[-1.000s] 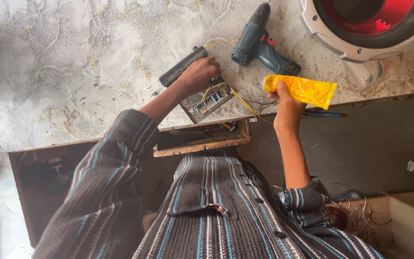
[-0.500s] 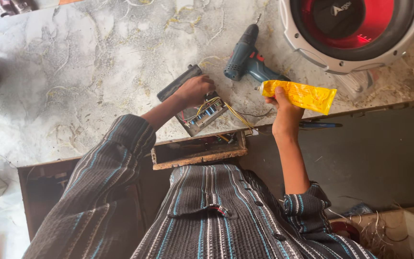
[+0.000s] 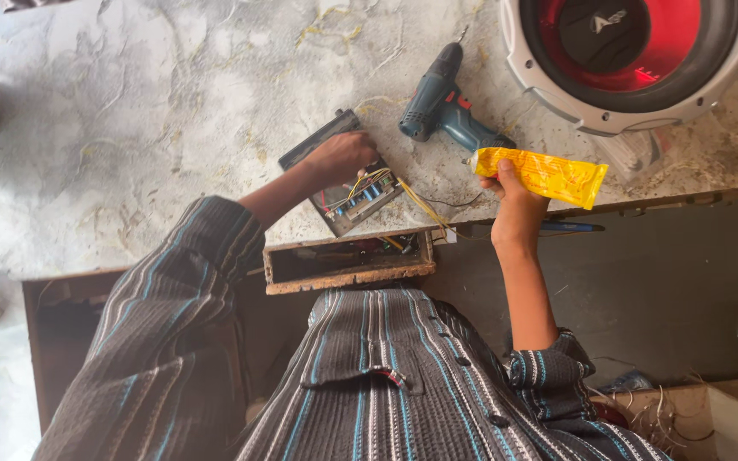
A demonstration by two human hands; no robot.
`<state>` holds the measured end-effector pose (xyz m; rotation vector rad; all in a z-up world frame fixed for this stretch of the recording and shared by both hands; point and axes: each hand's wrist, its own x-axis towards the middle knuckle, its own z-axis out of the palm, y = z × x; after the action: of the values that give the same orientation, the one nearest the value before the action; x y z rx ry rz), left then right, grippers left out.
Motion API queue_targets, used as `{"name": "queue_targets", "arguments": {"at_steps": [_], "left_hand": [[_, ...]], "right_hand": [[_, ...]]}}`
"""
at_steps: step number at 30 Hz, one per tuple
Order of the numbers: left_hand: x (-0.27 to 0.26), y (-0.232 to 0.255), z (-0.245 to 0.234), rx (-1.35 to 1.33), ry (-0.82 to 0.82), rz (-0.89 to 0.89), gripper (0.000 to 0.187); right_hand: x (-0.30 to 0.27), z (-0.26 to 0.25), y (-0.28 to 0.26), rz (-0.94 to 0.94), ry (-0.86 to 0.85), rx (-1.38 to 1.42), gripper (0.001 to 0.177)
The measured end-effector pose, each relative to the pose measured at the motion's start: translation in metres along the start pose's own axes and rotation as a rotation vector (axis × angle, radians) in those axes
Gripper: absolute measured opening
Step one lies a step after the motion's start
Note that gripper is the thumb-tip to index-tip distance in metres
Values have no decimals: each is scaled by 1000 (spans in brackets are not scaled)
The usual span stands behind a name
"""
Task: The person cuts a piece of cardboard, places it inside an open electronic device, and wraps wires with electrical tape. They then apply a yellow substance from a tube to the device's interior and move a speaker on the table.
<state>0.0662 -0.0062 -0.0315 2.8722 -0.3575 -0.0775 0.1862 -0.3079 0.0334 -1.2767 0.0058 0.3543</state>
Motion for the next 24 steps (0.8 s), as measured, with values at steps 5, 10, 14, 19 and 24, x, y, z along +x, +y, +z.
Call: {"name": "queue_targets", "arguments": {"at_steps": [5, 10, 14, 19, 24], "left_hand": [[-2, 3, -6, -69, 45, -67, 25], [-6, 7, -15, -153, 80, -100, 24], [-7, 8, -22, -197, 76, -144, 20], [-18, 9, -39, -289, 388, -214, 17], [-38, 24, -40, -347, 592, -412, 10]], "right_hand": [[-3, -1, 0, 14, -32, -11, 21], [-3, -3, -3, -2, -26, -9, 22], [-6, -3, -7, 4, -19, -12, 22], [-11, -3, -14, 50, -84, 60, 23], [-18, 3, -12, 187, -162, 159, 23]]}}
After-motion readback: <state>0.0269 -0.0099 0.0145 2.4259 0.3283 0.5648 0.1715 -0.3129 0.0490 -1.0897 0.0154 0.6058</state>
